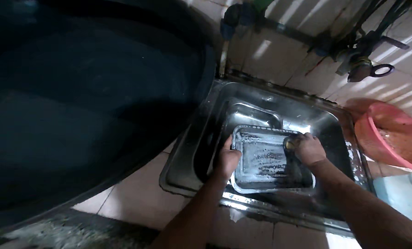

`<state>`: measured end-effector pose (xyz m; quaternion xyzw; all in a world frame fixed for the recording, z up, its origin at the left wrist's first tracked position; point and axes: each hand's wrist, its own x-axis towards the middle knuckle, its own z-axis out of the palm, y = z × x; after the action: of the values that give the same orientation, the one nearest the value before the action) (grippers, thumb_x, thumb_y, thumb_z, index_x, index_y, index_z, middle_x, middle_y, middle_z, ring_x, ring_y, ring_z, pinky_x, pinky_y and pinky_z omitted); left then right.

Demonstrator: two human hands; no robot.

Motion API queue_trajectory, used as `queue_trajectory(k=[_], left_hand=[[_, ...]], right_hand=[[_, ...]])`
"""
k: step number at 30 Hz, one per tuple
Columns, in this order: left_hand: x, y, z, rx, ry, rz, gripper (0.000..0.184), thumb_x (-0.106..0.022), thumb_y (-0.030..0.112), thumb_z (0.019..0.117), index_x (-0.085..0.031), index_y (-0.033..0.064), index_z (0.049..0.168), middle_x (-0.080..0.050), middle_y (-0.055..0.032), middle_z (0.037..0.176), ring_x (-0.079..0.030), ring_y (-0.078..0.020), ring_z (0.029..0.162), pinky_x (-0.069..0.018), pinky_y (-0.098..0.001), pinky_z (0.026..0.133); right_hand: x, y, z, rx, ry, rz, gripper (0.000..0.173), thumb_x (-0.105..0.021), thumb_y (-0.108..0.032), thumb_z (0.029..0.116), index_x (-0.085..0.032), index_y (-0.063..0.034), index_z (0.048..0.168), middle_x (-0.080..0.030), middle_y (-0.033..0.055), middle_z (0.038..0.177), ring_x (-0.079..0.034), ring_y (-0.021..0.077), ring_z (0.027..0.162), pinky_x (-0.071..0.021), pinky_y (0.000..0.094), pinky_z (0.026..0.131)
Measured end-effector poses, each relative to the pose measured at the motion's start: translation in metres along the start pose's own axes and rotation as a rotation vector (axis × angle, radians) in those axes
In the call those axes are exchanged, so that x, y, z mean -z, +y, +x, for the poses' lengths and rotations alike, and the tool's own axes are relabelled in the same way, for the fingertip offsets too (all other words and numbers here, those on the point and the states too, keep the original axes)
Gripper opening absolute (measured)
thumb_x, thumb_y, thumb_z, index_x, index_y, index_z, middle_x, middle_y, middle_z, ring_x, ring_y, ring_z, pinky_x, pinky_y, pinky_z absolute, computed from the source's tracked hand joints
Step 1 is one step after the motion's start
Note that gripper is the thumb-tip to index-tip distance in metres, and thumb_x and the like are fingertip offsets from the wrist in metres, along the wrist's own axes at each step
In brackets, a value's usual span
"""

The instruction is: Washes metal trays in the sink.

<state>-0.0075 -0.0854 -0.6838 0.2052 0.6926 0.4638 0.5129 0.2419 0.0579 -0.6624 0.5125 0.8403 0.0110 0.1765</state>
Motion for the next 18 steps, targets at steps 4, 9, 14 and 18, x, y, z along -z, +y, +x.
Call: queue_trajectory(k=[4,9,14,18], left_hand=[[0.001,-0.001,-0.002,-0.034,0.001,-0.045,0.078,-0.062,-0.008,0.0900,-0.035,0.0148,0.160,-0.051,-0.0121,0.152,-0.061,-0.0226,0.126,-0.0540,-0.0428,0.100],[-0.001,-0.001,-0.005,-0.045,0.023,0.013,0.079,-0.063,-0.007,0.0895,-0.036,0.0153,0.160,-0.048,-0.0096,0.156,-0.058,-0.0214,0.131,-0.0518,-0.0423,0.103],[-0.001,-0.004,0.000,-0.065,0.042,0.102,0.074,-0.067,-0.006,0.0890,-0.043,0.0152,0.156,-0.058,-0.0144,0.145,-0.062,-0.0249,0.123,-0.0536,-0.0454,0.100],[0.000,-0.005,0.006,-0.024,0.045,0.234,0.077,-0.067,-0.004,0.0873,-0.039,0.0129,0.157,-0.058,-0.0199,0.141,-0.061,-0.0321,0.124,-0.0520,-0.0509,0.100]], right_hand=[[-0.001,-0.009,-0.047,0.006,-0.226,0.026,0.030,-0.060,-0.023,0.1005,-0.072,-0.0152,0.127,-0.065,0.0123,0.136,-0.052,0.0383,0.135,-0.0386,0.0587,0.113],[-0.003,-0.021,-0.092,-0.094,-0.462,0.081,0.039,-0.057,-0.025,0.1013,-0.065,-0.0119,0.137,-0.061,0.0160,0.141,-0.051,0.0373,0.138,-0.0366,0.0583,0.115],[0.025,-0.086,-0.087,-0.077,-0.501,0.409,0.044,-0.054,-0.032,0.1034,-0.057,-0.0151,0.144,-0.064,0.0213,0.134,-0.062,0.0436,0.122,-0.0474,0.0661,0.101],[0.029,-0.156,-0.075,0.145,-0.395,0.562,0.043,-0.059,-0.012,0.0969,-0.061,-0.0142,0.140,-0.053,0.0117,0.150,-0.048,0.0312,0.141,-0.0417,0.0524,0.115]])
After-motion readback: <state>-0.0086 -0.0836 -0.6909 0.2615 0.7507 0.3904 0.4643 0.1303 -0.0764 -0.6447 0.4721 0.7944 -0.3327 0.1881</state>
